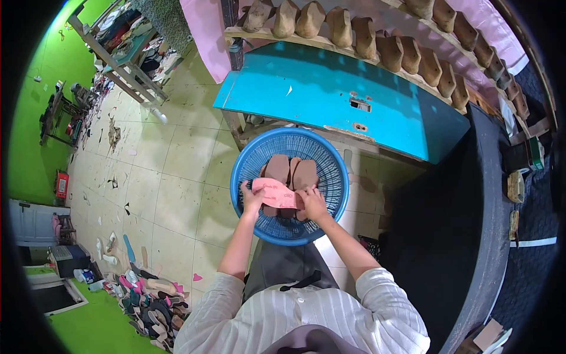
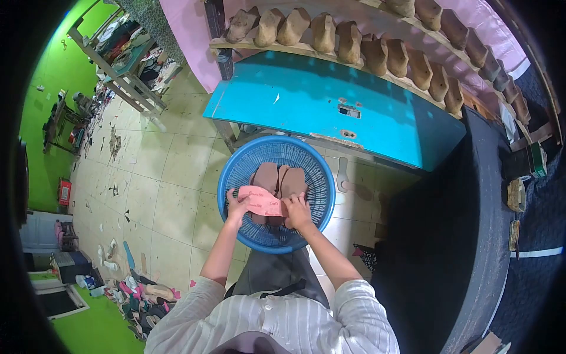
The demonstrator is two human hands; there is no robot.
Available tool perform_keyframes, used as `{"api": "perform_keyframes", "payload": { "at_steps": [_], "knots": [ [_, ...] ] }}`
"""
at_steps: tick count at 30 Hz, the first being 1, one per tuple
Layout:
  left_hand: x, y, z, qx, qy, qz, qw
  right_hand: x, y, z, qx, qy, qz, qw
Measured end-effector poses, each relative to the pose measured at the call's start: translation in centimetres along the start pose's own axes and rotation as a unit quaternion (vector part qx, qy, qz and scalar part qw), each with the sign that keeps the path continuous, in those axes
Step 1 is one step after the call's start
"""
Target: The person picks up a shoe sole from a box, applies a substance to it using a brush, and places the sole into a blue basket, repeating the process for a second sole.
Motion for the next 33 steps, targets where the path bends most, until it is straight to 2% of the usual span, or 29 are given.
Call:
{"api": "perform_keyframes", "payload": {
  "at_steps": [1,2,3,5,6,7,9,10,12,14,16,18,20,22,24,25,26,27,28,29,31,32,33],
  "knots": [
    [0.4,0.4,0.2,0.052,0.006,0.000,0.999,0.3,-0.4,-0.5,-0.040,0.029,0.002,0.999],
    [1.3,0.2,0.3,0.191,0.047,-0.052,0.979,0.6,-0.7,-1.1,-0.068,0.057,0.010,0.996],
    [1.7,0.9,0.4,0.190,0.047,-0.051,0.979,0.8,-0.9,-1.2,-0.068,0.057,0.010,0.996],
    [0.8,-1.1,-0.2,0.386,0.032,-0.102,0.917,1.1,-0.8,-2.2,-0.126,0.079,0.039,0.988],
    [-0.2,-2.5,-0.9,0.368,0.044,-0.164,0.914,1.1,-0.9,-2.7,-0.131,0.105,0.038,0.985],
    [0.2,-2.1,-0.7,0.369,0.043,-0.164,0.914,1.3,-1.1,-3.2,-0.131,0.105,0.039,0.985],
    [0.8,0.7,-2.2,0.504,0.156,-0.129,0.840,1.4,-1.6,-5.0,-0.116,0.146,0.041,0.982],
    [1.3,2.0,-2.0,0.521,0.165,-0.101,0.831,1.3,-1.9,-5.4,-0.117,0.146,0.041,0.981],
    [3.5,5.5,-1.6,0.549,0.162,-0.092,0.814,1.3,-1.5,-5.9,-0.124,0.128,0.090,0.980],
    [4.1,6.9,-1.4,0.577,0.158,-0.082,0.797,1.6,-1.4,-6.1,-0.123,0.124,0.097,0.980],
    [4.4,7.1,-1.3,0.587,0.110,-0.089,0.797,1.9,-1.5,-6.6,-0.122,0.118,0.103,0.980],
    [3.8,6.7,-1.8,0.602,0.110,-0.073,0.788,2.0,-1.8,-7.2,-0.154,0.059,0.110,0.980],
    [2.9,6.0,-2.3,0.616,0.110,-0.059,0.778,2.1,-2.1,-7.7,-0.152,0.057,0.106,0.981],
    [1.0,3.8,-3.3,0.670,0.082,-0.128,0.726,1.7,-1.8,-7.0,-0.152,0.055,0.101,0.982],
    [-0.5,1.7,-3.9,0.654,0.068,-0.139,0.740,0.8,-1.8,-5.0,-0.097,0.088,0.037,0.991],
    [-1.2,0.6,-3.8,0.639,0.055,-0.146,0.753,0.3,-1.5,-4.3,-0.098,0.087,0.035,0.991],
    [-1.9,-0.3,-3.9,0.639,0.057,-0.148,0.753,-0.2,-1.3,-2.4,-0.081,0.020,0.017,0.996],
    [-2.7,-2.1,-4.3,0.618,0.053,-0.194,0.760,-0.9,-1.1,-0.3,-0.064,-0.047,-0.001,0.997],
    [-3.7,-4.0,-4.6,0.596,0.048,-0.239,0.765,-1.6,-0.7,1.5,-0.034,-0.082,-0.010,0.996],
    [-5.1,-6.5,-4.7,0.596,0.049,-0.241,0.764,-2.4,-0.2,2.9,-0.035,-0.084,-0.012,0.996],
    [-9.1,-13.1,-5.4,0.515,0.055,-0.309,0.797,-4.4,0.8,7.5,0.012,-0.158,-0.020,0.987],
    [-10.5,-15.4,-5.3,0.514,0.057,-0.314,0.796,-5.7,1.7,10.4,0.044,-0.220,-0.004,0.975],
    [-11.7,-17.6,-4.9,0.495,0.053,-0.319,0.807,-6.7,2.3,12.4,0.042,-0.224,-0.007,0.974]
  ]
}}
Point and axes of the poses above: each hand's wrist, its own x-axis towards the middle knuckle, its own z-axis out of the back of the hand, y = z × x, the point moved 9 cm from there along x, towards the middle knuckle, and after that the axes turned 1 degree about x, right-handed, at the moved point
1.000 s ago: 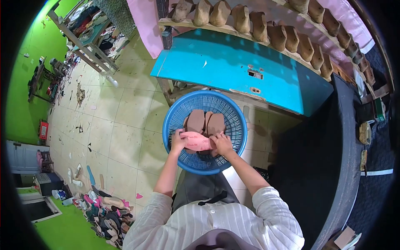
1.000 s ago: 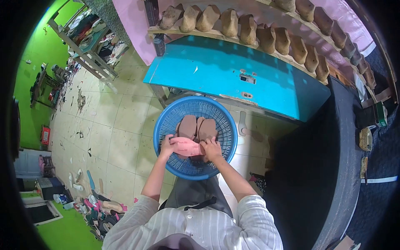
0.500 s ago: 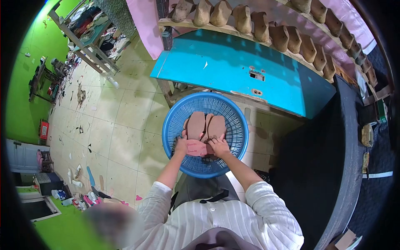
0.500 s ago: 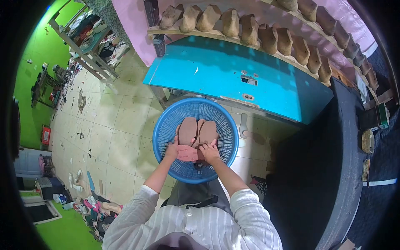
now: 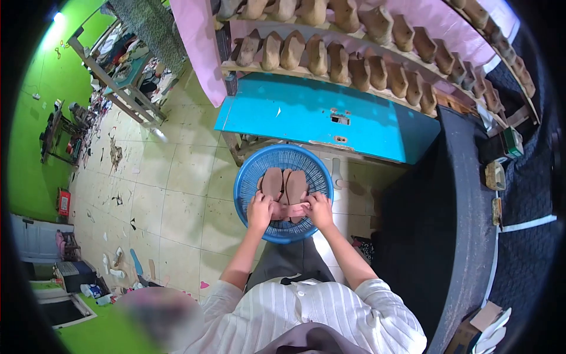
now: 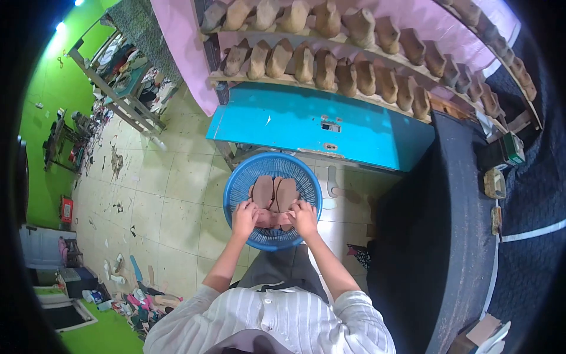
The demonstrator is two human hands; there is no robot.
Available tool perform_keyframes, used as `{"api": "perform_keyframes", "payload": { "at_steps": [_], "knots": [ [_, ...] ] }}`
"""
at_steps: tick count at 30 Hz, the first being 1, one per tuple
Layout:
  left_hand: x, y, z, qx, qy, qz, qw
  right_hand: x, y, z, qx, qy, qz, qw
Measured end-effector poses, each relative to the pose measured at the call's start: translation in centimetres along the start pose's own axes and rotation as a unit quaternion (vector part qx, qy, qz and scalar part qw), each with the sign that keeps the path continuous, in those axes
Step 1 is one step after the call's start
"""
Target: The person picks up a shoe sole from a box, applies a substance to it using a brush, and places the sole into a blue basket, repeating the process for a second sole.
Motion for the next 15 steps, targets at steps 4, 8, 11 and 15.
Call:
{"api": "perform_keyframes", "payload": {
  "at_steps": [4,8,11,15],
  "knots": [
    [-0.4,-2.7,7.9,-0.068,-0.114,-0.041,0.990,0.0,2.2,9.5,0.049,-0.091,-0.030,0.994],
    [-0.1,-4.7,11.8,-0.082,-0.100,-0.091,0.987,-2.1,5.5,16.3,0.020,-0.189,-0.047,0.981],
    [-0.1,-8.5,14.3,-0.111,-0.096,-0.168,0.975,-5.6,8.8,20.2,-0.001,-0.271,-0.069,0.960],
    [-0.3,-13.4,13.5,-0.143,-0.057,-0.241,0.958,-10.3,9.6,23.6,-0.012,-0.303,-0.114,0.946]
  ]
}}
Point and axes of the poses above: each hand's wrist, its own x-axis towards the middle knuckle, its own z-axis out of the back of the hand, y = z × x, the point moved 9 cm from there along x, towards the middle knuckle, and after that the axes turned 1 degree about x, right-handed, at the moved point
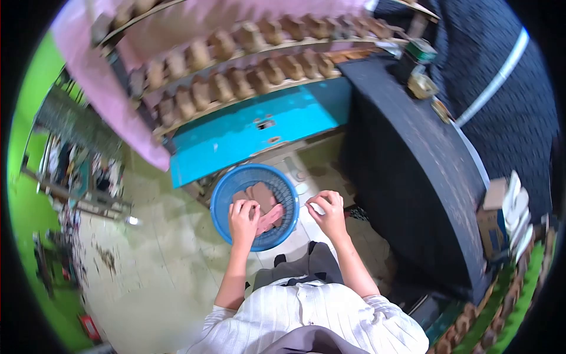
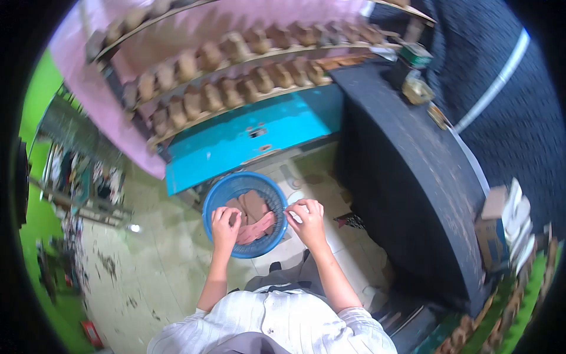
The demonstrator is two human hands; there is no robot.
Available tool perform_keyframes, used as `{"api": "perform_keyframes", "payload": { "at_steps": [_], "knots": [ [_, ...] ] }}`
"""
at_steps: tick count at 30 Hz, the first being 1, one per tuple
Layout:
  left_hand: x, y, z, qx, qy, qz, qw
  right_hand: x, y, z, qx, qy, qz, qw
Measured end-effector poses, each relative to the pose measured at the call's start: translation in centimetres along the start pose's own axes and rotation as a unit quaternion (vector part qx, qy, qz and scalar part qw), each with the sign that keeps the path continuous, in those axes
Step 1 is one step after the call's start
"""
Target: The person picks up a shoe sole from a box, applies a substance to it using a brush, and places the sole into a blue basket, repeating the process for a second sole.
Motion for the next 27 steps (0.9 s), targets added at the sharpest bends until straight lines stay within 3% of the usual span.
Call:
{"api": "perform_keyframes", "payload": {
  "at_steps": [5,14,21,27],
  "knots": [
    [2.4,-6.6,-6.3,-0.075,0.086,-0.075,0.991,-3.3,-3.3,10.8,-0.083,-0.108,-0.075,0.988],
    [-1.6,-27.7,-19.4,-0.198,0.215,-0.261,0.920,-17.0,-10.8,30.1,-0.215,-0.290,-0.249,0.899],
    [-9.8,-46.7,-25.8,-0.298,0.277,-0.353,0.843,-25.3,-14.0,43.1,-0.292,-0.366,-0.290,0.835],
    [-14.5,-59.1,-28.3,-0.341,0.293,-0.432,0.782,-27.9,-16.4,50.8,-0.338,-0.374,-0.281,0.817]
  ]
}}
Point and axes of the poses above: each hand's wrist, its own x-axis towards the middle knuckle, its own z-axis out of the back of the hand, y = z × x, the point moved 9 cm from there along x, towards the middle knuckle, and after that the axes turned 1 degree about x, right-handed, at the moved point
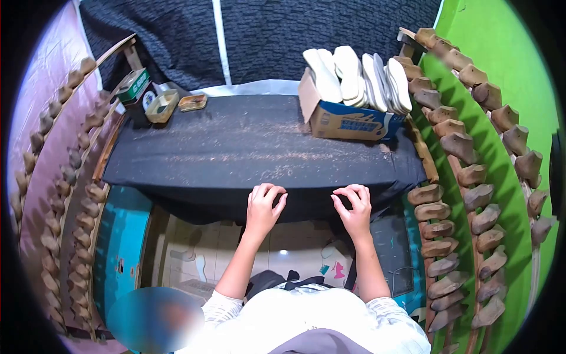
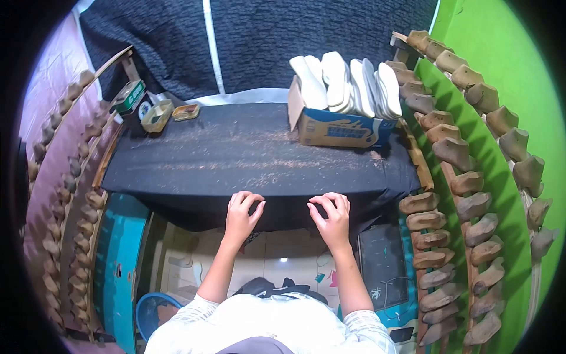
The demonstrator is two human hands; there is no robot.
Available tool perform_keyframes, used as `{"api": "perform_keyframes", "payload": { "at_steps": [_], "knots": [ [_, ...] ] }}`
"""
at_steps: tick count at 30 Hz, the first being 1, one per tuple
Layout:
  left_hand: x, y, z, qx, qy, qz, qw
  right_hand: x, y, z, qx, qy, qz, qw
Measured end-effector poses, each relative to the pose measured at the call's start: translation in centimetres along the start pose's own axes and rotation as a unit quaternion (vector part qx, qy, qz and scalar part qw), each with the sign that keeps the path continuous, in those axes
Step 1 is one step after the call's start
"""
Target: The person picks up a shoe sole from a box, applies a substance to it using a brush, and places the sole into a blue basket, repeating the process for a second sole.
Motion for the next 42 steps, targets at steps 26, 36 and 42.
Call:
{"api": "perform_keyframes", "payload": {
  "at_steps": [26,36,42],
  "knots": [
    [31.3,5.6,-18.7,0.018,0.019,0.076,0.997,19.5,-11.0,-6.3,-0.024,-0.061,0.081,0.995],
    [32.0,5.7,-19.1,-0.381,0.070,0.212,0.897,20.7,-12.0,-7.0,0.025,-0.023,0.091,0.995],
    [31.4,4.1,-15.0,-0.426,-0.038,0.169,0.888,20.5,-12.7,-6.4,0.070,-0.006,0.080,0.994]
  ]
}}
Point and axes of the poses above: each hand's wrist, its own x-axis towards the middle knuckle, its own z-axis out of the back of the hand, y = z × x, the point moved 9 cm from there along x, towards the middle knuckle, and after that the axes turned 1 degree about x, right-handed, at the moved point
